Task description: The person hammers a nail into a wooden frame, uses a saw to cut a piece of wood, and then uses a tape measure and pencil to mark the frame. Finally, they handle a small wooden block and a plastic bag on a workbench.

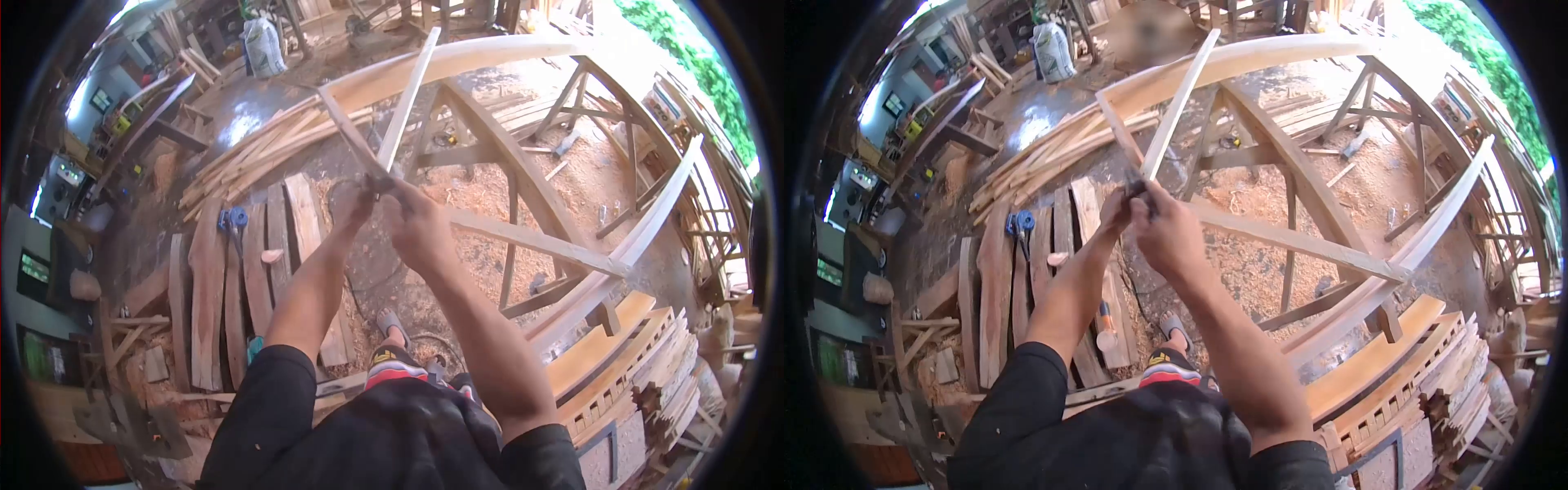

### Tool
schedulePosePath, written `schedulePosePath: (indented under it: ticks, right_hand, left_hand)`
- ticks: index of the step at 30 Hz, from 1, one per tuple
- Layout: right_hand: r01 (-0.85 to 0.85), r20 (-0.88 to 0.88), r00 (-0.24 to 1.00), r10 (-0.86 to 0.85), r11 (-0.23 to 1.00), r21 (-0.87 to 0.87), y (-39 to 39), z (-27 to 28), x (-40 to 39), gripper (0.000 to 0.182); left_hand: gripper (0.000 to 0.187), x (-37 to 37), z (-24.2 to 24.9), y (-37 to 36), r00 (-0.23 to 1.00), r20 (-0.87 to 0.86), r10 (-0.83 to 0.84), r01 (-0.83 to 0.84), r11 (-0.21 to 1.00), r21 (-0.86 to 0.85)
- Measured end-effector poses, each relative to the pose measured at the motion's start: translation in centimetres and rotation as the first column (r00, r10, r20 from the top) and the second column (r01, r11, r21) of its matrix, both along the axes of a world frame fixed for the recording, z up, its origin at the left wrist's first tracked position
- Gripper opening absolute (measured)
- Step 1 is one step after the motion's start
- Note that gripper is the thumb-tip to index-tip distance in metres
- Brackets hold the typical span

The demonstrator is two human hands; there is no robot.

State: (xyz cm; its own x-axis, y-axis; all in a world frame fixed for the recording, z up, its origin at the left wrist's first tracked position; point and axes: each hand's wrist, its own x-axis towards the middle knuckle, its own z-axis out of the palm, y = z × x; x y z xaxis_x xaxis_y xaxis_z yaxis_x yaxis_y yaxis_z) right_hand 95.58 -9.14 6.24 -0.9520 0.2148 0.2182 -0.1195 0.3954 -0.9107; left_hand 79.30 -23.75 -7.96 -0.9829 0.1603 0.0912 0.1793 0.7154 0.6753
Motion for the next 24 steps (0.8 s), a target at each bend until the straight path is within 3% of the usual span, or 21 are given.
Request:
schedulePosePath:
  ticks: [1, 3, 4, 5, 6, 8, 9, 10, 11, 12, 13, 14, 15, 16, 17, 19, 20, 21, 22, 24]
  right_hand:
    - [-0.005, 0.096, 0.995, -0.001, 0.998, 0.061, 0.0, 0.9, -0.1, 0.036]
    - [0.038, -0.051, 0.998, -0.034, 0.995, 0.088, 1.1, -0.5, 4.9, 0.037]
    - [0.029, 0.087, 0.996, -0.030, 1.000, 0.009, 2.1, 0.9, 9.7, 0.037]
    - [0.053, 0.086, 0.995, -0.054, 0.998, 0.016, 3.4, -0.1, 14.9, 0.038]
    - [0.050, 0.180, 0.983, -0.042, 0.998, -0.039, 4.6, 0.3, 20.1, 0.040]
    - [0.059, 0.156, 0.985, -0.077, 0.992, 0.113, 6.8, 3.0, 29.4, 0.038]
    - [0.056, 0.132, 0.989, -0.070, 0.993, 0.102, 6.7, 5.0, 31.4, 0.036]
    - [0.043, 0.115, 0.992, -0.054, 0.995, 0.091, 6.7, 6.1, 32.3, 0.036]
    - [0.079, -0.019, 0.997, -0.077, 0.990, 0.114, 6.6, 5.6, 30.2, 0.038]
    - [0.033, 0.219, 0.975, -0.035, 0.999, 0.014, 6.3, 5.2, 26.1, 0.038]
    - [0.079, 0.140, 0.988, -0.061, 0.989, -0.127, 5.0, 0.7, 20.8, 0.037]
    - [0.043, 0.282, 0.959, -0.033, 0.999, -0.029, 3.9, 1.1, 14.9, 0.037]
    - [0.002, 0.048, 0.999, 0.004, 0.992, -0.128, 2.5, -1.2, 8.7, 0.039]
    - [-0.041, 0.171, 0.984, 0.045, 0.999, -0.028, 1.9, 0.5, 4.5, 0.040]
    - [-0.041, 0.126, 0.991, 0.046, 0.998, -0.041, 0.8, 1.0, 1.0, 0.038]
    - [-0.027, 0.128, 0.992, 0.021, 0.999, 0.043, 0.6, 2.9, 0.0, 0.032]
    - [-0.060, 0.087, 0.994, 0.061, 0.998, -0.010, 1.1, 1.4, 0.8, 0.029]
    - [-0.024, -0.127, 0.992, 0.027, 0.999, 0.026, 1.4, -1.2, 3.2, 0.027]
    - [-0.003, -0.036, 0.999, 0.001, 0.998, -0.055, 2.4, -0.3, 8.2, 0.034]
    - [0.003, 0.066, 0.998, -0.003, 1.000, 0.002, 4.7, 0.0, 17.9, 0.043]
  left_hand:
    - [0.060, -0.4, 0.9, 0.1, 0.993, 0.112, 0.046, -0.032, 0.992, -0.122]
    - [0.062, 0.5, 2.2, 0.6, 0.990, 0.113, 0.087, -0.074, 0.991, -0.113]
    - [0.065, 0.7, 2.6, 0.9, 0.986, 0.120, 0.112, -0.100, 0.990, -0.102]
    - [0.062, 0.5, 2.0, 0.7, 0.993, 0.096, 0.073, -0.066, 0.995, -0.073]
    - [0.054, 0.0, 0.7, 0.3, 1.000, 0.011, 0.023, -0.020, 0.981, -0.192]
    - [0.039, -1.8, -2.1, -0.2, 0.984, -0.137, -0.116, 0.045, 0.900, -0.434]
    - [0.022, -1.1, -0.7, 0.3, 0.982, -0.145, -0.122, 0.034, 0.864, -0.502]
    - [0.019, -0.6, -0.3, -0.1, 0.989, -0.100, -0.110, 0.055, 0.895, -0.442]
    - [0.016, -0.5, 0.2, -0.2, 0.991, -0.061, -0.115, 0.084, 0.921, -0.381]
    - [0.015, -0.9, 0.9, 0.0, 0.991, -0.036, -0.129, 0.111, 0.943, -0.314]
    - [0.015, -1.7, -0.3, -0.6, 0.947, -0.210, -0.243, 0.158, 0.922, -0.352]
    - [0.016, -2.5, -1.9, -1.2, 0.853, -0.378, -0.361, 0.207, 0.897, -0.391]
    - [0.018, -3.2, -2.2, -1.4, 0.896, -0.309, -0.318, 0.191, 0.906, -0.378]
    - [0.021, -3.3, -2.7, -1.5, 0.933, -0.222, -0.284, 0.188, 0.909, -0.373]
    - [0.021, -2.0, -2.0, -1.0, 0.964, -0.097, -0.246, 0.239, 0.968, -0.078]
    - [0.023, -3.0, -3.5, -1.9, 0.972, -0.100, -0.211, 0.226, 0.959, 0.173]
    - [0.023, -4.1, -6.2, -2.1, 0.955, -0.239, -0.174, 0.211, 0.968, 0.135]
    - [0.025, -3.9, -5.0, -1.5, 0.970, -0.191, -0.150, 0.115, 0.976, -0.185]
    - [0.027, -2.9, -3.1, -0.9, 0.982, -0.160, -0.103, 0.014, 0.876, -0.482]
    - [0.029, -1.2, 0.0, -0.4, 0.979, -0.084, -0.184, 0.120, 0.865, -0.488]
